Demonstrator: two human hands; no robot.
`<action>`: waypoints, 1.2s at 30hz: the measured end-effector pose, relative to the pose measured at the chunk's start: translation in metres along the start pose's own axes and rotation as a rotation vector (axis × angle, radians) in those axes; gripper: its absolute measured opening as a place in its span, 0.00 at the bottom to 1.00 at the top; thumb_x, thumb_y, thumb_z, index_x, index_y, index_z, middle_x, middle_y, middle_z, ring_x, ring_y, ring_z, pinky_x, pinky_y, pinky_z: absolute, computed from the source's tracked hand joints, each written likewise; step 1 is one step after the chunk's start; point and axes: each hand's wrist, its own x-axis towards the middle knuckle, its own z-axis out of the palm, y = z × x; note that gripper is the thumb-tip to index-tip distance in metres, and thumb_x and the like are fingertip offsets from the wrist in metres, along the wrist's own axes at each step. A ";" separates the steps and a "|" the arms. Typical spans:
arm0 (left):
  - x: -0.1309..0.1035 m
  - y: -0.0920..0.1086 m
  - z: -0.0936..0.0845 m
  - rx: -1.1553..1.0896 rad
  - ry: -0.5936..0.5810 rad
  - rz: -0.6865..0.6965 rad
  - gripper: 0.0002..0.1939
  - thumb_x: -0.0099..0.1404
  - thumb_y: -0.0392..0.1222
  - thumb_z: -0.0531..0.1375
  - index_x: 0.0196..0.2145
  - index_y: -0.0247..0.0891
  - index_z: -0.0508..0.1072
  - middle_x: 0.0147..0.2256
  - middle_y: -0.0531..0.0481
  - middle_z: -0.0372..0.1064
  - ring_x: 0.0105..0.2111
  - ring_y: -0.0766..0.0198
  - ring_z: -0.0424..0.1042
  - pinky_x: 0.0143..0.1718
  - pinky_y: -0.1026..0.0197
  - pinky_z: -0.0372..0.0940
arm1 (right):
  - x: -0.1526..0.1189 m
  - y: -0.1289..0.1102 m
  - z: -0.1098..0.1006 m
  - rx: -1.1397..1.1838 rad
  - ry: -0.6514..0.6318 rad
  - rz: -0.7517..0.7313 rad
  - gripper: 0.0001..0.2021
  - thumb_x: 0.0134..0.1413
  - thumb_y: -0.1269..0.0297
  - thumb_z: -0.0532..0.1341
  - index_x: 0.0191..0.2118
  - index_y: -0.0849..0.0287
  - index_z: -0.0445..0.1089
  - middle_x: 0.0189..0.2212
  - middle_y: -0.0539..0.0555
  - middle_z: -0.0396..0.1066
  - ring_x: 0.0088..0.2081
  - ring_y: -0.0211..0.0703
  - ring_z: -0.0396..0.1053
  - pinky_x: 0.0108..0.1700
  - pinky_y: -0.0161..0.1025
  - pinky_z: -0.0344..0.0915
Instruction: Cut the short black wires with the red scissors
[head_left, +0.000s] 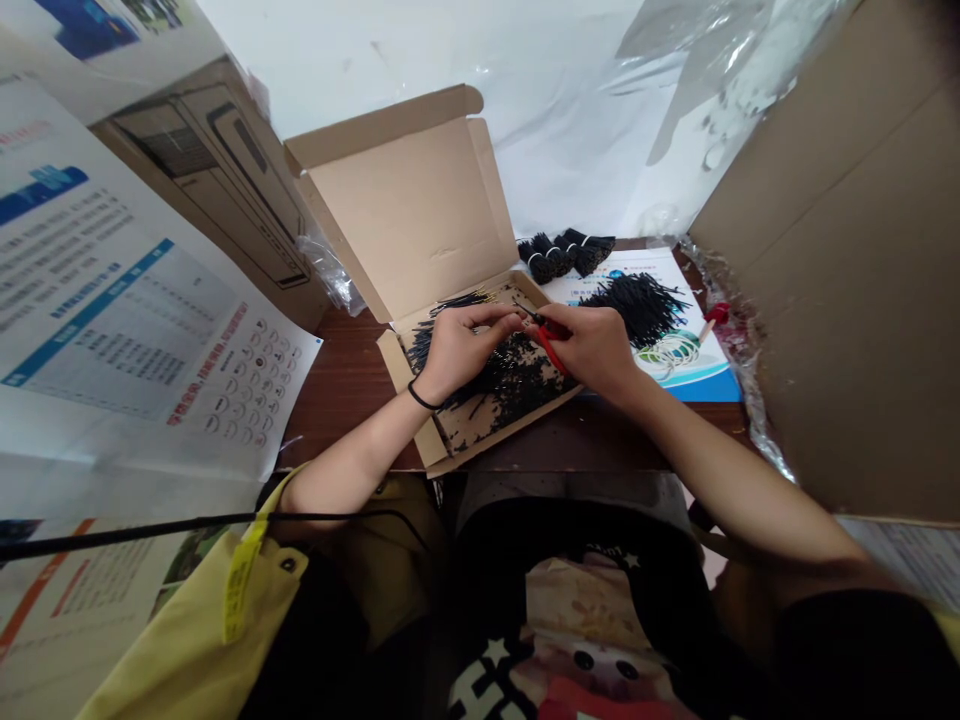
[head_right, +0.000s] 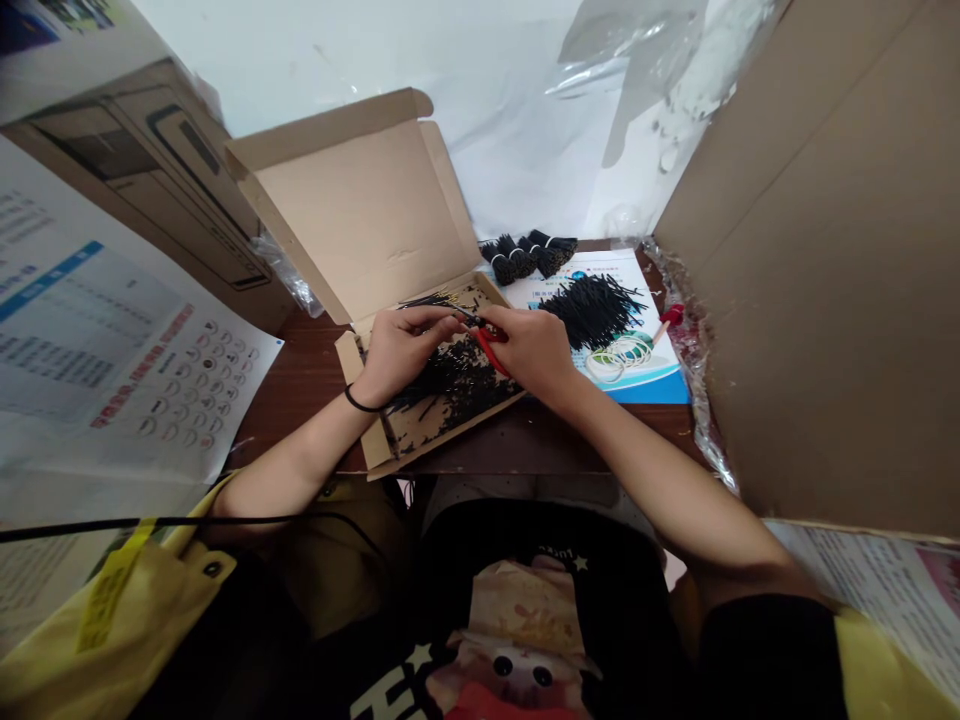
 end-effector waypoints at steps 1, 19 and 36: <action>0.000 0.000 0.000 -0.009 -0.006 0.001 0.11 0.61 0.46 0.61 0.35 0.38 0.79 0.34 0.47 0.77 0.34 0.64 0.75 0.38 0.61 0.68 | 0.001 0.000 -0.001 0.014 0.006 0.003 0.15 0.55 0.52 0.58 0.36 0.57 0.76 0.22 0.51 0.72 0.23 0.36 0.62 0.27 0.35 0.53; 0.004 -0.005 -0.003 -0.017 -0.038 0.029 0.11 0.62 0.46 0.60 0.34 0.37 0.78 0.33 0.48 0.77 0.34 0.64 0.74 0.37 0.62 0.68 | 0.002 0.001 -0.003 0.087 -0.003 -0.038 0.15 0.51 0.54 0.61 0.39 0.57 0.77 0.23 0.51 0.72 0.24 0.36 0.64 0.30 0.34 0.56; 0.000 -0.004 0.000 0.144 0.020 0.073 0.09 0.60 0.45 0.61 0.33 0.39 0.80 0.35 0.48 0.78 0.35 0.63 0.75 0.41 0.60 0.68 | 0.003 0.006 -0.006 -0.092 -0.051 -0.066 0.12 0.53 0.54 0.59 0.35 0.54 0.77 0.21 0.50 0.70 0.22 0.36 0.61 0.26 0.35 0.49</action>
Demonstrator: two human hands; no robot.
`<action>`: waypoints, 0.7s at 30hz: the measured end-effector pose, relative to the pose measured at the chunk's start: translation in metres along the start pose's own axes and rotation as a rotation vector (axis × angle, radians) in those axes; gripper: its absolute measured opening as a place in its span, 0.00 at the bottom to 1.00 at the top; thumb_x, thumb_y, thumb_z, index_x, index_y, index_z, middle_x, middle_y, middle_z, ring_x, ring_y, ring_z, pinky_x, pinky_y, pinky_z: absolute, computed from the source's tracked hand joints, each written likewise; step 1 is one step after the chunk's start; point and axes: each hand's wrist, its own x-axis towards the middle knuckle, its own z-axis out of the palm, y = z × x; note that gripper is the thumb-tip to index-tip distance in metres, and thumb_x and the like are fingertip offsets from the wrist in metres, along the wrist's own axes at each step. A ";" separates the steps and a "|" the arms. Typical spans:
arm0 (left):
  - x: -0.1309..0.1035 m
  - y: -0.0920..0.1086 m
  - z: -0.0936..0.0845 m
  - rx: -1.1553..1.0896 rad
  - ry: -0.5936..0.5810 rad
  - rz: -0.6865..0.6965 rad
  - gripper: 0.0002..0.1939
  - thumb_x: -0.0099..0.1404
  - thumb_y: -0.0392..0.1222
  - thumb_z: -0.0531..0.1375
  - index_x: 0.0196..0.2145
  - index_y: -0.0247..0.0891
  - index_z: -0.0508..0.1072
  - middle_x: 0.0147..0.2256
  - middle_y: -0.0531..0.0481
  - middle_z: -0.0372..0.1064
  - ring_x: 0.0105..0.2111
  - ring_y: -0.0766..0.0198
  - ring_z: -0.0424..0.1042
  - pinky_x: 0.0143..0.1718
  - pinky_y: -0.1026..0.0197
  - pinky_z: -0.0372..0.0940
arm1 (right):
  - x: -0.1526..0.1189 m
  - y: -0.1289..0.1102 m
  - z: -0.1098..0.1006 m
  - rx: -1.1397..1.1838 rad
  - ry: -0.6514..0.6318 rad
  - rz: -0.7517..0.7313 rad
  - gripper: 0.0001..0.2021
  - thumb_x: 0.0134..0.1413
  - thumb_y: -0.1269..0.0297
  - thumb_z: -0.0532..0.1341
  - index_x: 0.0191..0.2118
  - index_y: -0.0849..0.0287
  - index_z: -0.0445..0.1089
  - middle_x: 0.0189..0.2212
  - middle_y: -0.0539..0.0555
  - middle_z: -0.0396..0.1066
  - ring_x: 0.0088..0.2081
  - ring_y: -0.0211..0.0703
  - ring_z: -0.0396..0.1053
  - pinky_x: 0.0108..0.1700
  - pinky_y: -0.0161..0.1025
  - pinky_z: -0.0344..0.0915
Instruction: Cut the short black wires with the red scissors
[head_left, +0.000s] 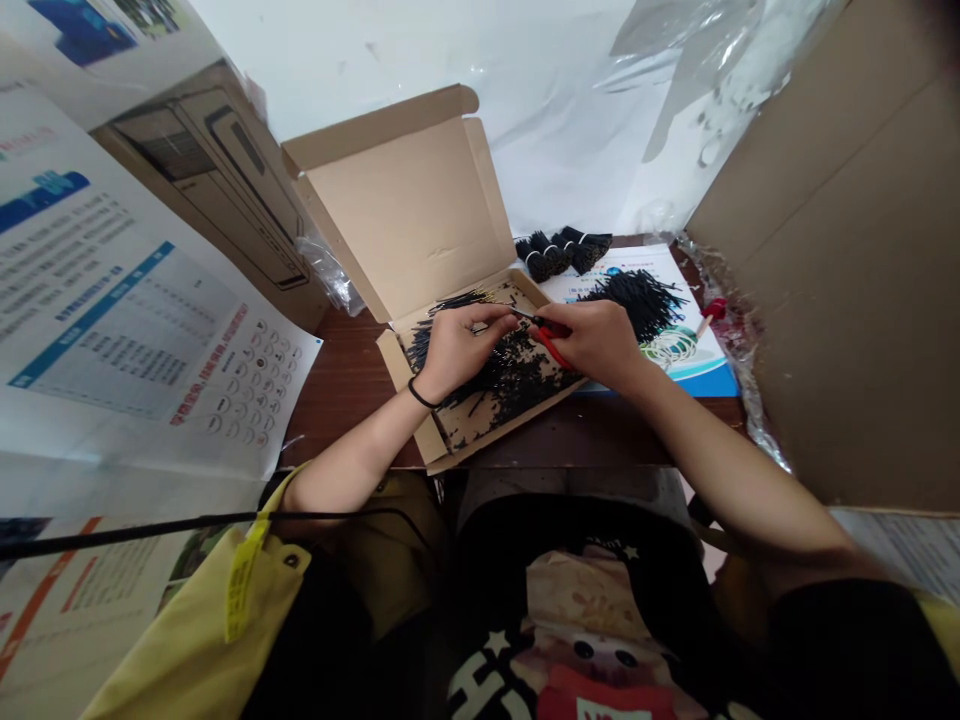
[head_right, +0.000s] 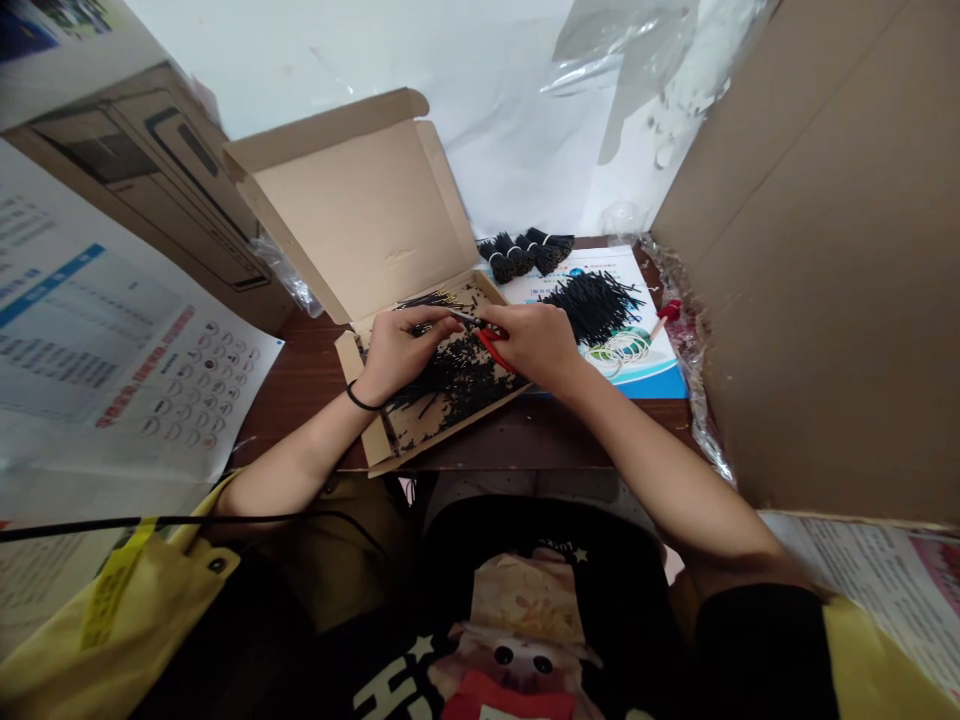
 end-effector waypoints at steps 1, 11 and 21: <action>0.000 0.000 0.000 -0.006 -0.004 0.006 0.09 0.61 0.44 0.61 0.34 0.39 0.80 0.35 0.48 0.78 0.35 0.63 0.76 0.41 0.60 0.68 | 0.000 -0.001 0.000 0.000 0.002 0.025 0.12 0.52 0.54 0.59 0.35 0.54 0.77 0.21 0.50 0.70 0.22 0.36 0.61 0.26 0.35 0.49; 0.000 0.003 0.000 -0.045 0.033 0.002 0.09 0.59 0.45 0.63 0.35 0.40 0.79 0.34 0.48 0.78 0.34 0.64 0.75 0.39 0.61 0.69 | 0.001 -0.006 -0.003 0.273 0.012 0.083 0.19 0.52 0.50 0.60 0.43 0.58 0.76 0.27 0.52 0.74 0.26 0.37 0.65 0.31 0.35 0.58; 0.001 0.001 0.000 -0.118 0.054 -0.023 0.09 0.59 0.45 0.63 0.34 0.38 0.79 0.33 0.48 0.78 0.32 0.65 0.75 0.36 0.63 0.69 | 0.000 -0.006 -0.002 0.266 0.009 0.036 0.17 0.51 0.54 0.61 0.43 0.58 0.77 0.25 0.51 0.74 0.26 0.36 0.65 0.30 0.34 0.58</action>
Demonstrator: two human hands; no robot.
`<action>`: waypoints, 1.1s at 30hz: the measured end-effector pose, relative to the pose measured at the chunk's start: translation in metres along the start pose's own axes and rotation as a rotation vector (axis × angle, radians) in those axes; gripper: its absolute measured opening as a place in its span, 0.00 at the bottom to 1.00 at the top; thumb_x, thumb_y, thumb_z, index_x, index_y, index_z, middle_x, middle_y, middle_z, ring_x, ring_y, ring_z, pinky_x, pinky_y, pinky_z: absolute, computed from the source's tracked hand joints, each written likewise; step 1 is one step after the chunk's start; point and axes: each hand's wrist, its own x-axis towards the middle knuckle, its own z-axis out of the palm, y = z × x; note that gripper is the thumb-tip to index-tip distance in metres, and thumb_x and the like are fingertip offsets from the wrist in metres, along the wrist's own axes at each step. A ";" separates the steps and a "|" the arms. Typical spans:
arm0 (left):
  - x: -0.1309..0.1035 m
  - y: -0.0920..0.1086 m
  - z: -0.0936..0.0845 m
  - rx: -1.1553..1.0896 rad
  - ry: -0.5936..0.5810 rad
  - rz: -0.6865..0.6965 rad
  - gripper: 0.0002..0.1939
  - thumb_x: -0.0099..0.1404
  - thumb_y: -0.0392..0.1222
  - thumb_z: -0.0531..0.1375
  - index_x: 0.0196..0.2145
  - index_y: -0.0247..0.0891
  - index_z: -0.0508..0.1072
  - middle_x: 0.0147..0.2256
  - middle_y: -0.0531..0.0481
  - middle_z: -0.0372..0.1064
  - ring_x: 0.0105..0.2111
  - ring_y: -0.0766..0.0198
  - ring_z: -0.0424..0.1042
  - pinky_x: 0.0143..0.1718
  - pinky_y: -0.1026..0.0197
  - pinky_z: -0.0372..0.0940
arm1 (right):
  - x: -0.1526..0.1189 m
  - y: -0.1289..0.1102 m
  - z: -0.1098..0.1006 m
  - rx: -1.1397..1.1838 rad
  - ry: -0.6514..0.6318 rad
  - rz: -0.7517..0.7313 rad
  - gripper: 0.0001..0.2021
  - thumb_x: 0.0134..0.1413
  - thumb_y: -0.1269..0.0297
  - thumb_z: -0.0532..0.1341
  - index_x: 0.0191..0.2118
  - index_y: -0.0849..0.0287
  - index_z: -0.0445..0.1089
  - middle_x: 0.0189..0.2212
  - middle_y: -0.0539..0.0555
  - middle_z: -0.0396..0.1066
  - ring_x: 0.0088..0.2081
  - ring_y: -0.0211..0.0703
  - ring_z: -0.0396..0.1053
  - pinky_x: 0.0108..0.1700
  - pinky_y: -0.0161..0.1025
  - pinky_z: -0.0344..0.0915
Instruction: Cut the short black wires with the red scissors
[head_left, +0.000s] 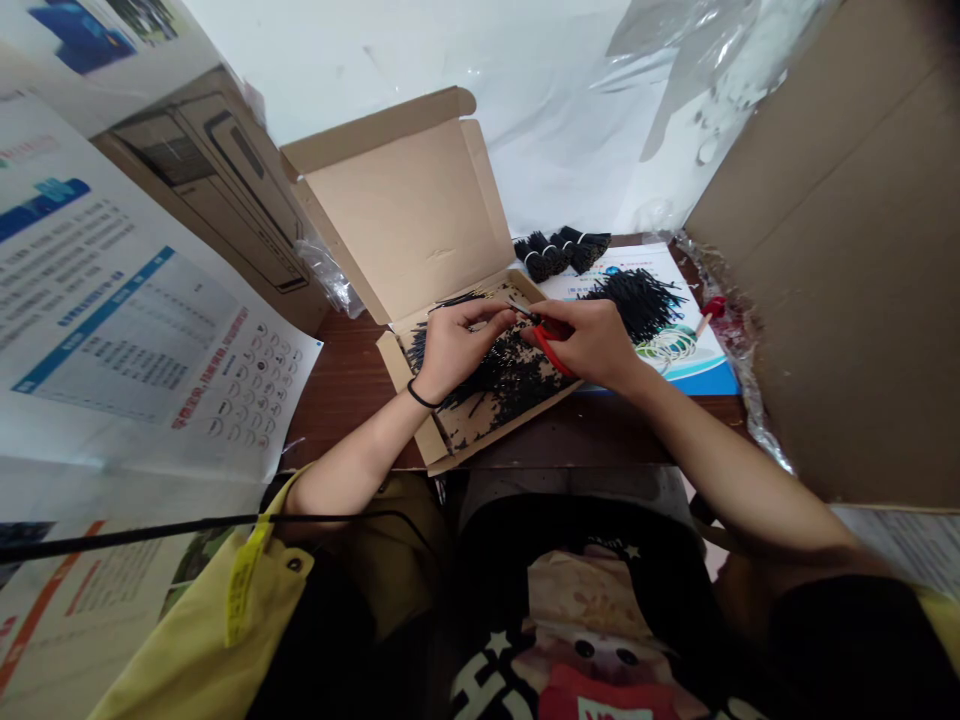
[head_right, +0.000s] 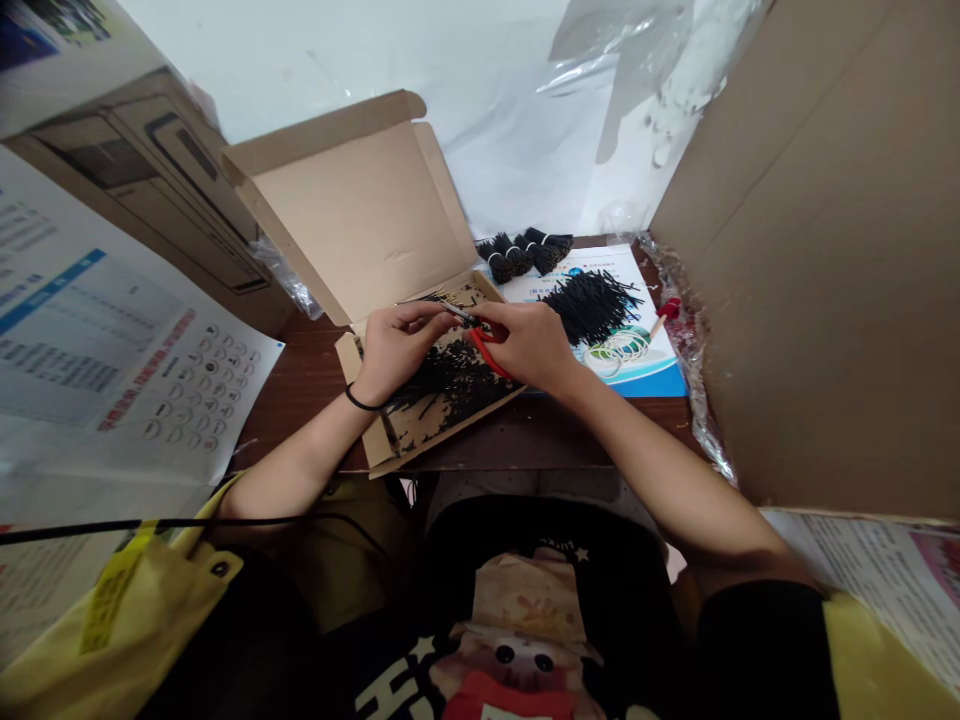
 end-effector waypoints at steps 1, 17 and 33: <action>0.000 -0.001 0.000 -0.005 0.001 0.000 0.09 0.59 0.45 0.63 0.34 0.38 0.79 0.33 0.48 0.77 0.32 0.65 0.75 0.36 0.62 0.69 | 0.000 0.000 0.001 -0.008 0.000 -0.001 0.17 0.51 0.54 0.61 0.43 0.57 0.76 0.26 0.52 0.74 0.26 0.37 0.66 0.31 0.34 0.58; -0.001 0.001 -0.001 0.036 -0.060 -0.006 0.10 0.60 0.46 0.61 0.34 0.39 0.79 0.34 0.48 0.78 0.35 0.64 0.75 0.38 0.61 0.70 | -0.001 0.005 0.002 -0.255 0.037 -0.002 0.14 0.55 0.54 0.58 0.40 0.53 0.76 0.27 0.51 0.75 0.26 0.38 0.67 0.28 0.35 0.53; 0.001 -0.002 -0.002 0.017 -0.061 0.002 0.11 0.62 0.47 0.60 0.34 0.40 0.78 0.33 0.49 0.77 0.35 0.64 0.75 0.37 0.61 0.69 | -0.002 0.003 0.004 -0.114 0.043 -0.015 0.16 0.52 0.54 0.60 0.42 0.55 0.76 0.30 0.52 0.76 0.28 0.38 0.68 0.32 0.35 0.58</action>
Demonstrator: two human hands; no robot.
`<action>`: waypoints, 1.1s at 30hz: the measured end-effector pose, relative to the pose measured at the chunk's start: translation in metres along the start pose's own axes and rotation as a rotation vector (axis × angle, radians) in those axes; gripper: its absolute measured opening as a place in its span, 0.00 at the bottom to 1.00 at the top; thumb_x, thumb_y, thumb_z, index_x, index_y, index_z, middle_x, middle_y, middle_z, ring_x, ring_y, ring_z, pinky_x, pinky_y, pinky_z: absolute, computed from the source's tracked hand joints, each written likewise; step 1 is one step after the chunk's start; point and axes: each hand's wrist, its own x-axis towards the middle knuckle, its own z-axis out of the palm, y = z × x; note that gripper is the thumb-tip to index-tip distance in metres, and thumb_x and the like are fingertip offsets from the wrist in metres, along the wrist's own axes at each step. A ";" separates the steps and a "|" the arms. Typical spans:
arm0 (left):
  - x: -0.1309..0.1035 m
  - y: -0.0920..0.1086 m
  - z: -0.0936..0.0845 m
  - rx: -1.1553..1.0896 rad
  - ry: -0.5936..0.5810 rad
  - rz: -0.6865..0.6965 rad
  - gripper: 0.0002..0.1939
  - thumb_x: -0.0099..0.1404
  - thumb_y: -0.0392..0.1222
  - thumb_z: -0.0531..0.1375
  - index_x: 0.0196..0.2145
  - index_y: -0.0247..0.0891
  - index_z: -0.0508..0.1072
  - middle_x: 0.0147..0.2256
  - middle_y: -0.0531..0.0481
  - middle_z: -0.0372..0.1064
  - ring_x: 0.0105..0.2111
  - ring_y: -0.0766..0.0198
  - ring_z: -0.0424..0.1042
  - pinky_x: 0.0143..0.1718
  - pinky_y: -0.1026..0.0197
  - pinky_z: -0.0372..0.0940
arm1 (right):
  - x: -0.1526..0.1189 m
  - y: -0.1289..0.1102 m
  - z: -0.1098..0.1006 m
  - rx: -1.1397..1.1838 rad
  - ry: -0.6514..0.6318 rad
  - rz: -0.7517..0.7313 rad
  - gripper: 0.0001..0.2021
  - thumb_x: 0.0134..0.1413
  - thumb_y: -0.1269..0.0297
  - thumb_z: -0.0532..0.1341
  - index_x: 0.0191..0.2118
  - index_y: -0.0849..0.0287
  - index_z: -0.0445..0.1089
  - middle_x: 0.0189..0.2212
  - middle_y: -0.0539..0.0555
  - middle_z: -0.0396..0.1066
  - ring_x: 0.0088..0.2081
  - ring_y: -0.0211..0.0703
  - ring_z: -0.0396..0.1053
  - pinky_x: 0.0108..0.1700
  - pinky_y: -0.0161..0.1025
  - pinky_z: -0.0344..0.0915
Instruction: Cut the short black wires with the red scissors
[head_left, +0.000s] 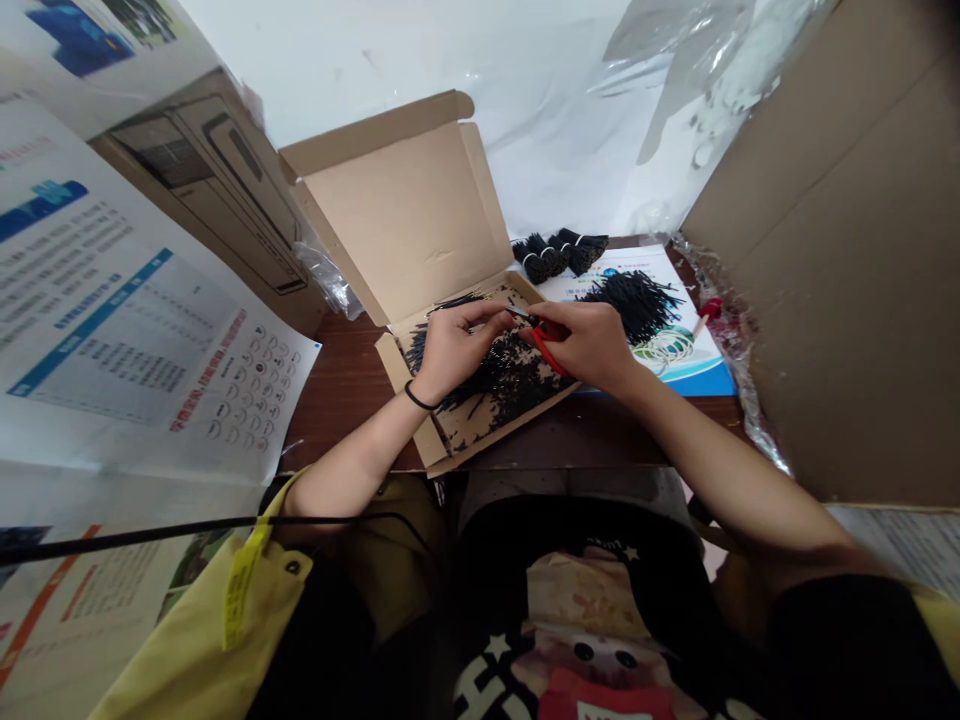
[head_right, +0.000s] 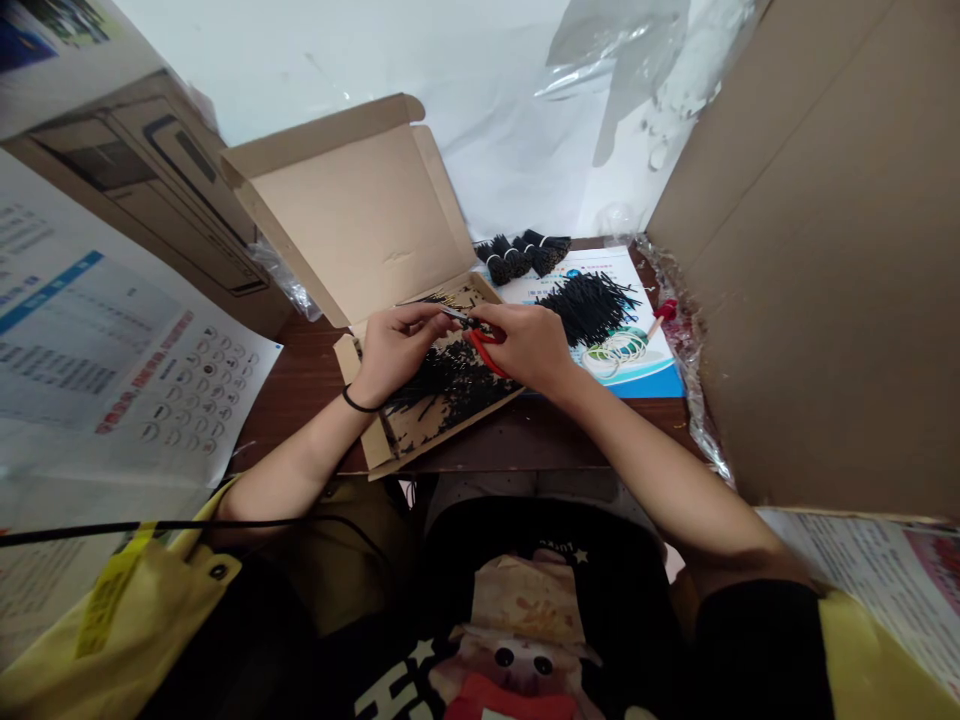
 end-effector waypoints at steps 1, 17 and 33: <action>0.000 0.000 0.000 0.006 -0.001 0.003 0.10 0.62 0.47 0.60 0.34 0.40 0.78 0.34 0.48 0.77 0.35 0.63 0.75 0.38 0.61 0.69 | 0.000 0.000 0.000 0.000 -0.005 -0.004 0.15 0.52 0.54 0.60 0.42 0.55 0.76 0.30 0.52 0.76 0.28 0.38 0.68 0.31 0.35 0.58; -0.001 0.005 0.000 0.003 -0.023 -0.002 0.11 0.63 0.46 0.59 0.35 0.40 0.78 0.33 0.49 0.77 0.34 0.64 0.75 0.38 0.61 0.69 | 0.001 -0.004 -0.005 -0.062 0.069 0.018 0.15 0.54 0.53 0.58 0.40 0.57 0.76 0.26 0.52 0.74 0.26 0.38 0.66 0.31 0.35 0.57; -0.001 0.008 -0.003 0.041 -0.017 0.051 0.08 0.63 0.43 0.59 0.35 0.39 0.77 0.34 0.49 0.77 0.36 0.64 0.75 0.41 0.61 0.68 | -0.002 -0.007 -0.003 -0.044 0.013 -0.020 0.15 0.53 0.54 0.58 0.40 0.56 0.76 0.25 0.51 0.74 0.25 0.37 0.66 0.30 0.35 0.57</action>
